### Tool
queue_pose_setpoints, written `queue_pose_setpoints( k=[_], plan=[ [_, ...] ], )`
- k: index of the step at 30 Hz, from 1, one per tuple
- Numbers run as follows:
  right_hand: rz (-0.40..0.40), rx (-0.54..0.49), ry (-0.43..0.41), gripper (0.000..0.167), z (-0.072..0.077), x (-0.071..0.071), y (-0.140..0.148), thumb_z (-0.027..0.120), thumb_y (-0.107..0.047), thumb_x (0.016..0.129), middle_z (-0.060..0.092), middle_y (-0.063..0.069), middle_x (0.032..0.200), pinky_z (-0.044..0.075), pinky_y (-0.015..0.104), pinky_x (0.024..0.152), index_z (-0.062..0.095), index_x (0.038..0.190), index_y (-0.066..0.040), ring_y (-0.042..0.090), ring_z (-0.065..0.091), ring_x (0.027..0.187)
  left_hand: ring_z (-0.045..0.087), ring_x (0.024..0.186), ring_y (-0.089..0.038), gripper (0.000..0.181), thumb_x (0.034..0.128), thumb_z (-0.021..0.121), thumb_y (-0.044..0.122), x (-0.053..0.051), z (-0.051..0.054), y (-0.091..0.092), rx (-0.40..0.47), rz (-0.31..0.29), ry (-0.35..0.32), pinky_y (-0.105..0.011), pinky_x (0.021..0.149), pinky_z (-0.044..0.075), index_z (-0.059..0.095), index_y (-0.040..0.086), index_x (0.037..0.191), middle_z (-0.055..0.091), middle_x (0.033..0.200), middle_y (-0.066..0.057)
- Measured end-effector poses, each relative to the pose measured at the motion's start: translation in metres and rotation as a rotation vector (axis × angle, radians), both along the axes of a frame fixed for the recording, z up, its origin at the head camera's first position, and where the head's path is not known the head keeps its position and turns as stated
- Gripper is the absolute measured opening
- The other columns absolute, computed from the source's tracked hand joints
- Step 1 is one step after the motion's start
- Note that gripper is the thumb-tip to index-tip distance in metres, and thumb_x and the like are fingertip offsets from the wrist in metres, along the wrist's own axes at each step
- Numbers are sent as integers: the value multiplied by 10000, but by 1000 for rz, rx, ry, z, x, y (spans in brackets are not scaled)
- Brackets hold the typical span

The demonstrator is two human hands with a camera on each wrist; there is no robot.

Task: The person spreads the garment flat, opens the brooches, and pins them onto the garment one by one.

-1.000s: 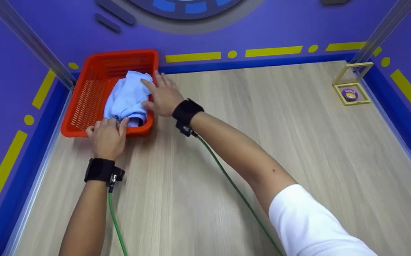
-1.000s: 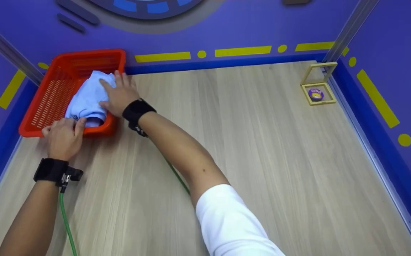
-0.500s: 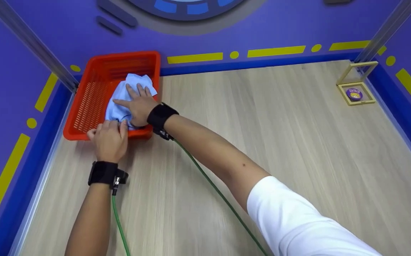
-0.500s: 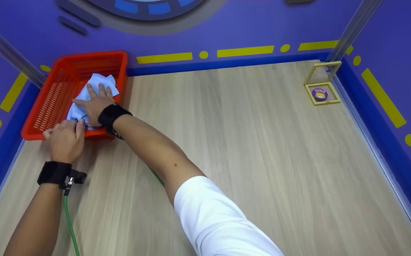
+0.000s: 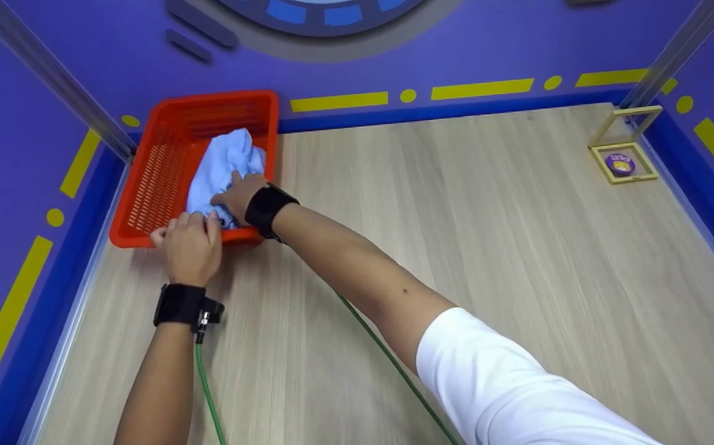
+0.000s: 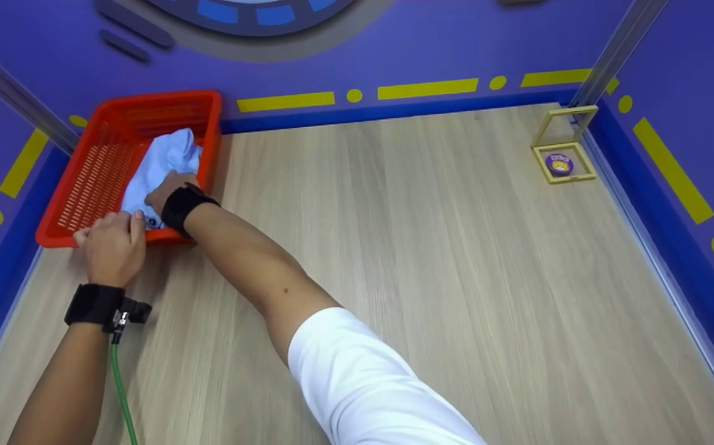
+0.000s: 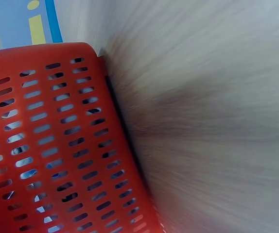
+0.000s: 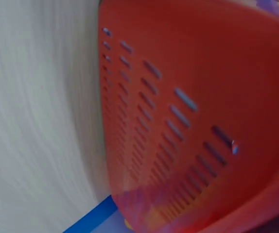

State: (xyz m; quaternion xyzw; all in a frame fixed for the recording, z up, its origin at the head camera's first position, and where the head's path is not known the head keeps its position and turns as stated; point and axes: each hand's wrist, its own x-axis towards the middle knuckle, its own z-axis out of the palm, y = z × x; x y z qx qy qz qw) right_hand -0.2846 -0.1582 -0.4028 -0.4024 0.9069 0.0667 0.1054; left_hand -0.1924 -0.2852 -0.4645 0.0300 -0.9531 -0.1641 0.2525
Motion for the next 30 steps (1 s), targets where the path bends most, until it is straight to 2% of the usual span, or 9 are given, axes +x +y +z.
queue_pose_setpoints(
  k=[2,4,5,9,12,21,25,30],
  plan=[
    [15,-15,33,422,-2,0,-1,494,-221,1046,612,91,1361,483,378,982,527,1455,-321,232,596,1180,548,831,-455,533,1068,411,369,0,0,1,0,5,0,-577,867,292,561,-41,761,581,799,-238],
    [8,-44,76,346,-6,-2,-3,511,-172,1028,701,48,1197,530,363,895,636,1339,-259,198,652,1072,552,839,-461,539,1067,410,370,-1,-1,2,6,12,-4,-578,868,292,571,-49,770,581,802,-240],
    [-12,-59,83,320,-8,-3,-5,506,-161,1029,710,39,1173,542,363,870,664,1298,-237,192,664,1045,552,842,-463,540,1066,408,369,0,0,2,9,15,-9,-577,868,291,574,-51,771,580,802,-241],
    [-95,-114,92,316,-18,-8,-12,437,-127,1059,712,29,1146,569,371,828,707,1215,-180,194,678,1012,553,848,-466,531,1064,412,353,0,0,3,19,22,-23,-574,866,287,575,-55,765,577,800,-243],
    [-109,-161,84,306,-21,-11,-13,433,-115,1061,713,31,1137,573,367,822,707,1193,-156,198,683,1008,549,836,-459,520,1063,416,342,0,0,2,21,23,-22,-572,865,283,561,-44,746,564,782,-235],
    [-150,-450,15,172,-18,-20,-4,556,-53,969,711,34,982,531,339,786,712,1015,-106,191,679,944,552,827,-464,526,1062,404,350,-1,0,2,2,31,-2,-574,854,300,572,-50,765,579,794,-241],
    [-176,-535,9,199,-16,-23,1,582,-27,957,718,4,1019,518,291,822,723,1065,-116,176,679,970,549,822,-465,518,1061,409,350,-1,1,1,-1,33,8,-573,848,303,570,-47,770,588,803,-249],
    [-199,-626,-10,230,-5,-23,10,633,-40,942,726,11,1091,512,250,876,723,1144,-101,167,679,1015,550,830,-471,517,1061,414,346,0,1,1,9,37,12,-571,852,303,584,-60,788,604,822,-262]
  ],
)
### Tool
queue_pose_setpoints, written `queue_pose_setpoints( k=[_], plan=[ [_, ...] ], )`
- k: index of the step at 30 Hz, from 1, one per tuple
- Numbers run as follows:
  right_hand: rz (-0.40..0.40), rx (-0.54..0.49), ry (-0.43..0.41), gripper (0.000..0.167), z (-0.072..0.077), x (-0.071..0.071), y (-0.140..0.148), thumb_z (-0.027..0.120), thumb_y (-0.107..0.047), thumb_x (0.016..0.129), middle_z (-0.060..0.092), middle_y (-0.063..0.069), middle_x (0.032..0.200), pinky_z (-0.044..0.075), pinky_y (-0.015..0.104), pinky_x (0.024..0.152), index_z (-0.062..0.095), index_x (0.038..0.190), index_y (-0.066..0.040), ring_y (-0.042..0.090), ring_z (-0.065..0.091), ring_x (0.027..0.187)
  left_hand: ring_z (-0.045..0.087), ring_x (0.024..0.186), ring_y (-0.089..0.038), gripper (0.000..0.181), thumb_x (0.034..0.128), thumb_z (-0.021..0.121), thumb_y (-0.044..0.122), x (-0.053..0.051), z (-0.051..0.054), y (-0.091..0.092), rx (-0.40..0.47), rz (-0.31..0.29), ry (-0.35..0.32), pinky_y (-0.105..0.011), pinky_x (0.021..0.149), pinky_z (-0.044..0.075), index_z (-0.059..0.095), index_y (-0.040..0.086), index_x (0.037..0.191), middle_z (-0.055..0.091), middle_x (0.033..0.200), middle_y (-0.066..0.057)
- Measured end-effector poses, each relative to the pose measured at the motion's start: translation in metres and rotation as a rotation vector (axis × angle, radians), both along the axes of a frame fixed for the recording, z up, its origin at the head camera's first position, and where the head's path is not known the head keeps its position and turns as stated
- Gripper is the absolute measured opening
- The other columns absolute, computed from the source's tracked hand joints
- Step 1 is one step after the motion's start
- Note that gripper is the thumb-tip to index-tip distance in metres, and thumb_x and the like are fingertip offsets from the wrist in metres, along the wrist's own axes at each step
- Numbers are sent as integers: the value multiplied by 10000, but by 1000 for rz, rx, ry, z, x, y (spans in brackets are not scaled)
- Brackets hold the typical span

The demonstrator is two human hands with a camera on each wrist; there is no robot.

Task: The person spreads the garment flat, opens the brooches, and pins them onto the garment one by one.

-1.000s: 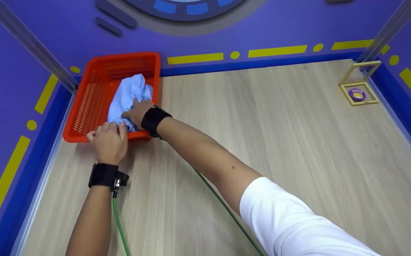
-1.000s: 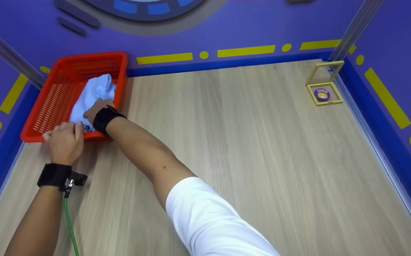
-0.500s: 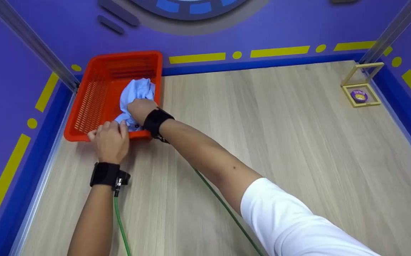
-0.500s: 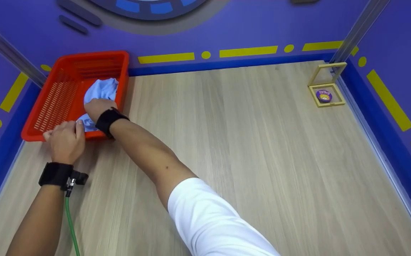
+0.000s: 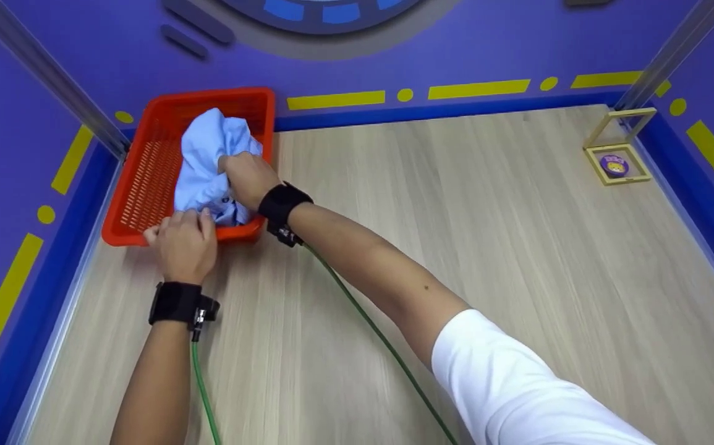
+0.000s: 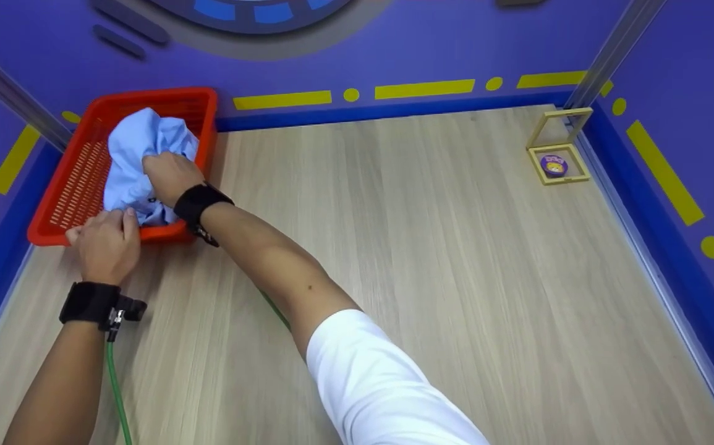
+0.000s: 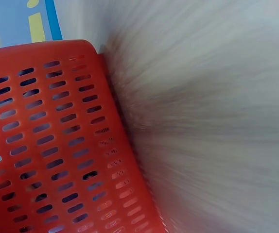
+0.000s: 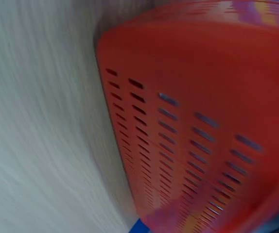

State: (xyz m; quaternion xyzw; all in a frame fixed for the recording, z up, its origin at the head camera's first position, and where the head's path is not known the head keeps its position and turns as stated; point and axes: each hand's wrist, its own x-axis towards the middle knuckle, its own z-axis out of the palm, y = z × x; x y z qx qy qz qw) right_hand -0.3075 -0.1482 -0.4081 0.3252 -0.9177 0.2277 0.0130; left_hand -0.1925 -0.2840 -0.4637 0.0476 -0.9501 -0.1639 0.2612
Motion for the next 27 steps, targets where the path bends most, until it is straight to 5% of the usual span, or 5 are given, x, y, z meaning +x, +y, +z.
queue_pose_setpoints(
  k=[7,18,27],
  plan=[
    [-23,-137,79,217,17,-3,21,596,6,930,737,33,1048,507,231,854,730,1078,-78,172,681,988,550,840,-472,518,1058,407,330,0,0,0,6,4,-9,-566,847,302,603,-76,803,609,839,-259],
    [-99,-329,122,283,42,-14,69,573,82,870,744,64,1058,509,284,895,727,1065,-53,240,687,1012,551,856,-468,466,1051,398,290,0,1,-1,28,1,-36,-563,873,290,595,-53,806,619,853,-255],
    [-148,-476,131,257,59,-23,112,571,112,855,747,91,1033,485,208,856,715,1021,-21,203,686,988,545,844,-456,455,1052,407,284,1,1,2,41,-8,-23,-559,875,280,597,-46,803,620,851,-249]
  ],
)
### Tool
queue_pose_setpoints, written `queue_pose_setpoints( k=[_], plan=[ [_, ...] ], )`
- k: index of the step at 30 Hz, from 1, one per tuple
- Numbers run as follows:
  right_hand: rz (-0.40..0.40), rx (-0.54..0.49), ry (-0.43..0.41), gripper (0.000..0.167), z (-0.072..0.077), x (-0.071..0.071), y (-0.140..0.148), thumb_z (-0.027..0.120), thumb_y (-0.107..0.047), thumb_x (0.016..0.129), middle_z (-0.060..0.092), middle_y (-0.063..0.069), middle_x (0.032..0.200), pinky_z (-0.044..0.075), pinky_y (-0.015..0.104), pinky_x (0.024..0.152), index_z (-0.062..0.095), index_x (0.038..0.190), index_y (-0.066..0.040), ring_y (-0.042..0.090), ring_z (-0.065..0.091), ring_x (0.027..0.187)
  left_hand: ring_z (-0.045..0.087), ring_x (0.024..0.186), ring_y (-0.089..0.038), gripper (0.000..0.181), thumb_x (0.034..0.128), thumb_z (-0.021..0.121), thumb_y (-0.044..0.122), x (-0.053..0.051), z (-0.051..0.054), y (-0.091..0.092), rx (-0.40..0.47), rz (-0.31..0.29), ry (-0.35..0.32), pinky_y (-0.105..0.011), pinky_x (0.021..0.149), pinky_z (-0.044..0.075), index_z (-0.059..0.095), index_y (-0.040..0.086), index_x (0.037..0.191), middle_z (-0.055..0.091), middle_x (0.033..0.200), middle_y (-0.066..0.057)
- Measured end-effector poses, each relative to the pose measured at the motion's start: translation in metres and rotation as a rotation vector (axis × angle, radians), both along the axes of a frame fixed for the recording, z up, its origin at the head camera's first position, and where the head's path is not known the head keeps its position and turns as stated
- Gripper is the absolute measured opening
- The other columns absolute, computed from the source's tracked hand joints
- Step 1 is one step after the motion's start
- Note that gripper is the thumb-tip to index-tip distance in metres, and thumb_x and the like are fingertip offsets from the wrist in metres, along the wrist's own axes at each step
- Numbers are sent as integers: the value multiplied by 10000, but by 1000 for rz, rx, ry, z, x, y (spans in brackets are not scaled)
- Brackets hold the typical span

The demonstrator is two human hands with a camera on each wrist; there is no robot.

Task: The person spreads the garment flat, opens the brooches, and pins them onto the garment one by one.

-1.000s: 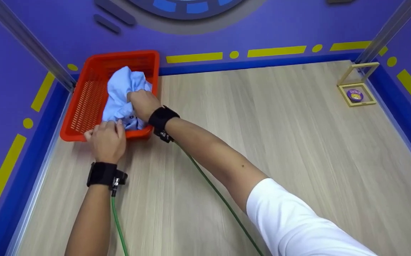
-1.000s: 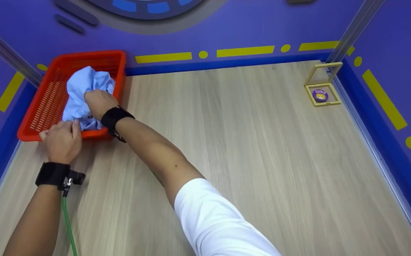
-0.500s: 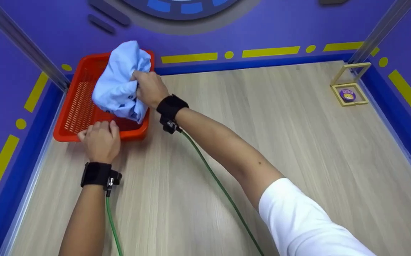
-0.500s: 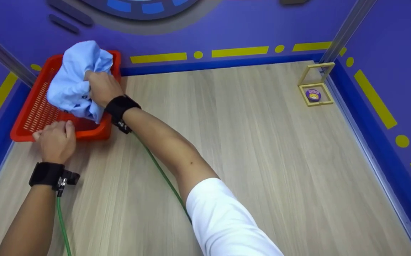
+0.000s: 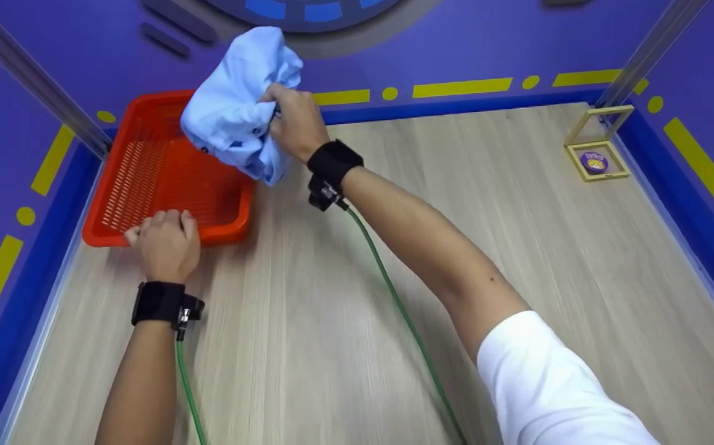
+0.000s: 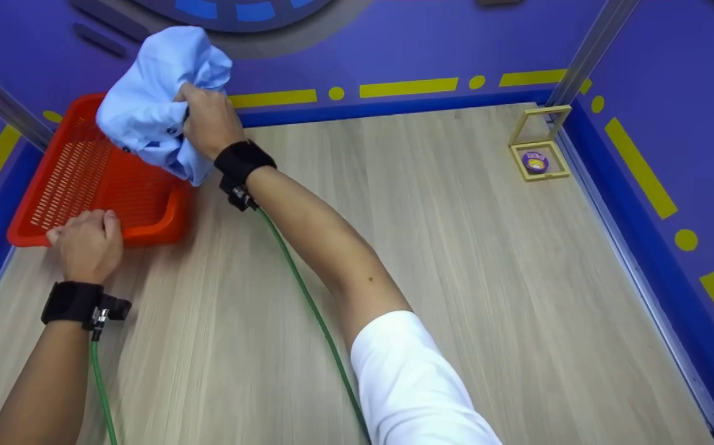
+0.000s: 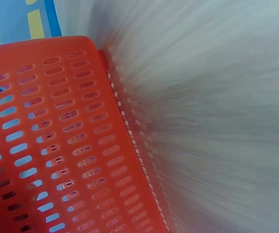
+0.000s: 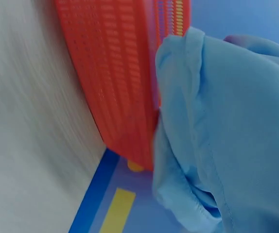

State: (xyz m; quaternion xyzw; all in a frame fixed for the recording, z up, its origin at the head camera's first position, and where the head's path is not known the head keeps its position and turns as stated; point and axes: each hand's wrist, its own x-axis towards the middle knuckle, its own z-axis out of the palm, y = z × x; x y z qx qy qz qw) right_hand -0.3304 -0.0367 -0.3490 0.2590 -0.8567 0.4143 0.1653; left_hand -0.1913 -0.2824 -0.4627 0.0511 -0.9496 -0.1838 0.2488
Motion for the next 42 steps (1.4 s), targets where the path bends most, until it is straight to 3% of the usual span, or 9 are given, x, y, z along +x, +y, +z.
queue_pose_setpoints(
  k=[10,23,34,42],
  plan=[
    [-119,-62,80,244,-3,-9,53,609,104,807,756,72,947,510,272,841,747,961,-27,232,708,940,542,834,-453,442,1049,412,271,2,0,-1,5,8,8,-556,883,275,578,-33,775,601,818,-238],
    [-172,-79,106,179,-21,-5,117,629,100,804,759,110,925,524,316,848,734,913,6,273,713,911,533,826,-457,440,1051,418,271,2,1,3,7,12,7,-548,885,269,561,-27,761,593,808,-237],
    [-209,-89,55,196,-50,9,162,609,135,796,751,145,946,542,360,849,719,919,30,286,713,930,541,843,-458,444,1054,398,286,0,2,5,19,12,-17,-566,905,256,567,-21,782,580,808,-230],
    [-227,-91,52,207,-71,18,187,600,132,780,750,156,935,534,393,825,728,911,39,285,709,910,529,887,-476,473,1061,380,303,4,6,3,10,-10,-52,-586,907,246,588,-46,816,610,886,-263]
  ],
)
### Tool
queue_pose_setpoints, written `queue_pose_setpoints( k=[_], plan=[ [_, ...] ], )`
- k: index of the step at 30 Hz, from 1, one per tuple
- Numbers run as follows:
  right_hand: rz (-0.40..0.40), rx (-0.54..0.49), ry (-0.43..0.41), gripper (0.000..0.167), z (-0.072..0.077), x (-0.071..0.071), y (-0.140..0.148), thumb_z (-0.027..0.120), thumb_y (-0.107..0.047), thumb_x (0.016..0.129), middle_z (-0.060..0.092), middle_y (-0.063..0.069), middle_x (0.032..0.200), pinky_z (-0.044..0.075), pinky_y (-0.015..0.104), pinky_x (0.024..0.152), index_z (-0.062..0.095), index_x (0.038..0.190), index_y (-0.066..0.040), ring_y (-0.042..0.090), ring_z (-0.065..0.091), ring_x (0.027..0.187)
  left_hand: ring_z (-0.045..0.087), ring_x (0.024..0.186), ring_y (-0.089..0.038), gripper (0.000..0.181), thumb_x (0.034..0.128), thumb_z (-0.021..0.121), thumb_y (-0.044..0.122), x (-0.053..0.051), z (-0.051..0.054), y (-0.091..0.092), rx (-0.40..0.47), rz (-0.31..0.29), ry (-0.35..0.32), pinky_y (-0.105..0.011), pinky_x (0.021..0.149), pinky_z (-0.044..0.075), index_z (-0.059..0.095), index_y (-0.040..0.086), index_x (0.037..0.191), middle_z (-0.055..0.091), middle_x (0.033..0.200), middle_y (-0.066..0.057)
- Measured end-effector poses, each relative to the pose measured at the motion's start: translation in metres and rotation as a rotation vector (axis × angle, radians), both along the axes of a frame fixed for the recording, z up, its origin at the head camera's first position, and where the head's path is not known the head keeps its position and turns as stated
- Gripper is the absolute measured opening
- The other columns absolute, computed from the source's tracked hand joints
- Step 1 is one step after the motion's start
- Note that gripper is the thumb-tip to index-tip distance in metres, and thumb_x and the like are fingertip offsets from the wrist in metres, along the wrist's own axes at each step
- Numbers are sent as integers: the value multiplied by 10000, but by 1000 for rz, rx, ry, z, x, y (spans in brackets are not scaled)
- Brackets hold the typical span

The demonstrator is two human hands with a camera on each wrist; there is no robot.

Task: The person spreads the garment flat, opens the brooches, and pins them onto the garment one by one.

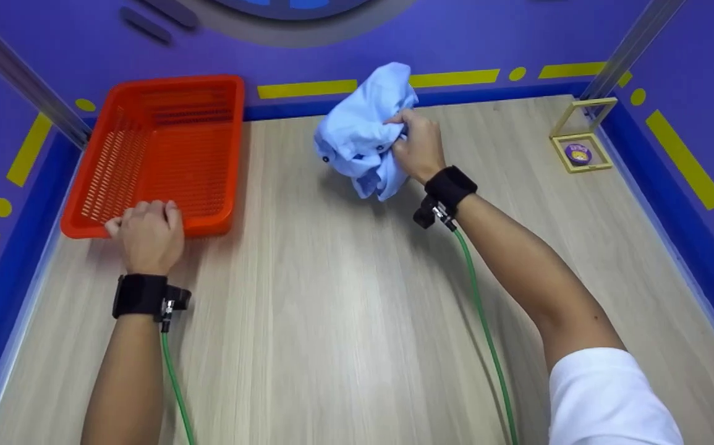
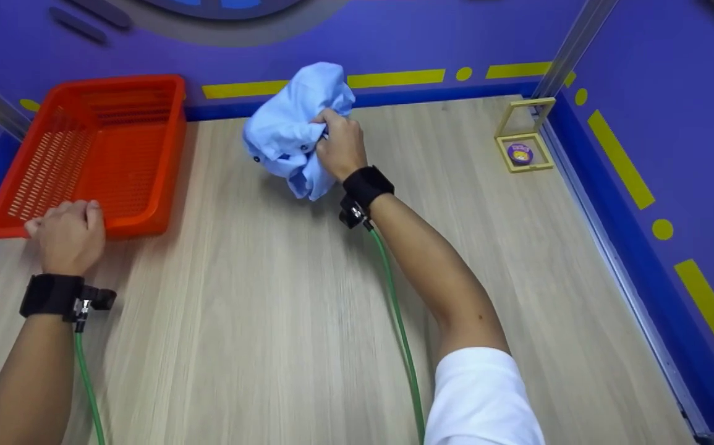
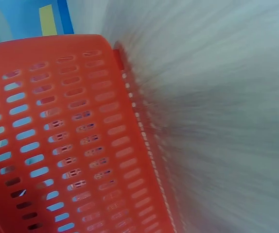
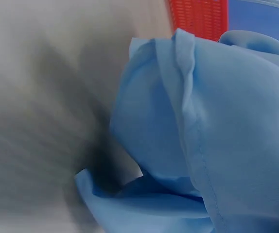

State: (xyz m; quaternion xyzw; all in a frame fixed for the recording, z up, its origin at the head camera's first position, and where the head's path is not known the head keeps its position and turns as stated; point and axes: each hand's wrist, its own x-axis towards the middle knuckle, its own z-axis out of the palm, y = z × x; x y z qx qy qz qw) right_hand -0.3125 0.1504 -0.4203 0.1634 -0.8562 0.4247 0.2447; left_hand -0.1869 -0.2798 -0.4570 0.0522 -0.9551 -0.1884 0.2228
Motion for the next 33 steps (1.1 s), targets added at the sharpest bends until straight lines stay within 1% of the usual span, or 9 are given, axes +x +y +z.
queue_pose_setpoints(
  k=[6,10,13,16,20,23,25,28,33],
  plan=[
    [-4,-26,-27,204,-9,5,14,600,146,781,746,176,918,536,399,800,724,914,53,291,708,867,523,940,-471,513,1069,347,336,1,7,0,13,-11,-82,-597,934,233,621,-61,893,622,932,-266],
    [-23,-15,-65,238,-14,8,22,586,158,773,745,183,935,538,402,820,723,937,53,304,710,893,525,973,-468,507,1069,350,339,0,12,4,45,-5,-84,-608,956,229,618,-56,898,614,910,-261],
    [-36,-10,-102,276,-18,11,28,566,177,764,743,185,960,539,394,841,721,956,51,301,709,922,520,1024,-460,485,1064,390,334,-2,19,12,66,-6,-8,-604,993,232,637,-59,923,631,950,-263],
    [-50,-16,-135,287,-22,13,34,559,182,765,742,182,977,540,384,852,720,960,48,290,707,936,502,1074,-443,437,1049,444,316,-8,27,29,77,-32,110,-586,1039,233,657,-52,946,638,999,-252],
    [-63,-22,-158,276,-29,16,40,565,176,768,740,182,986,534,391,863,717,958,47,303,705,943,489,1095,-413,364,1024,498,284,-20,40,64,78,-119,246,-565,1053,244,659,-26,924,628,1002,-217],
    [-63,-17,-172,285,-36,19,44,559,178,763,738,185,999,523,402,882,714,965,50,315,699,965,503,1079,-396,290,997,539,245,-31,46,96,64,-215,273,-567,1033,269,666,-5,927,626,998,-196],
    [-62,-6,-178,293,-40,21,46,558,174,760,738,183,1000,520,408,873,714,974,47,316,696,965,512,1079,-383,243,981,555,231,-38,46,117,37,-268,228,-565,1021,290,674,22,945,631,1013,-176],
    [-58,9,-184,290,-46,24,49,560,162,763,738,180,1004,516,414,870,712,982,45,313,694,969,523,1121,-366,209,973,578,225,-51,42,144,8,-331,104,-550,1021,312,684,51,1017,645,1084,-158],
    [-45,23,-219,294,-55,30,54,565,158,766,733,189,1031,513,419,890,704,999,46,330,690,1000,513,1248,-356,353,1001,595,303,-70,26,181,55,-406,-80,-515,1076,313,661,38,1225,637,1264,-163]
  ],
)
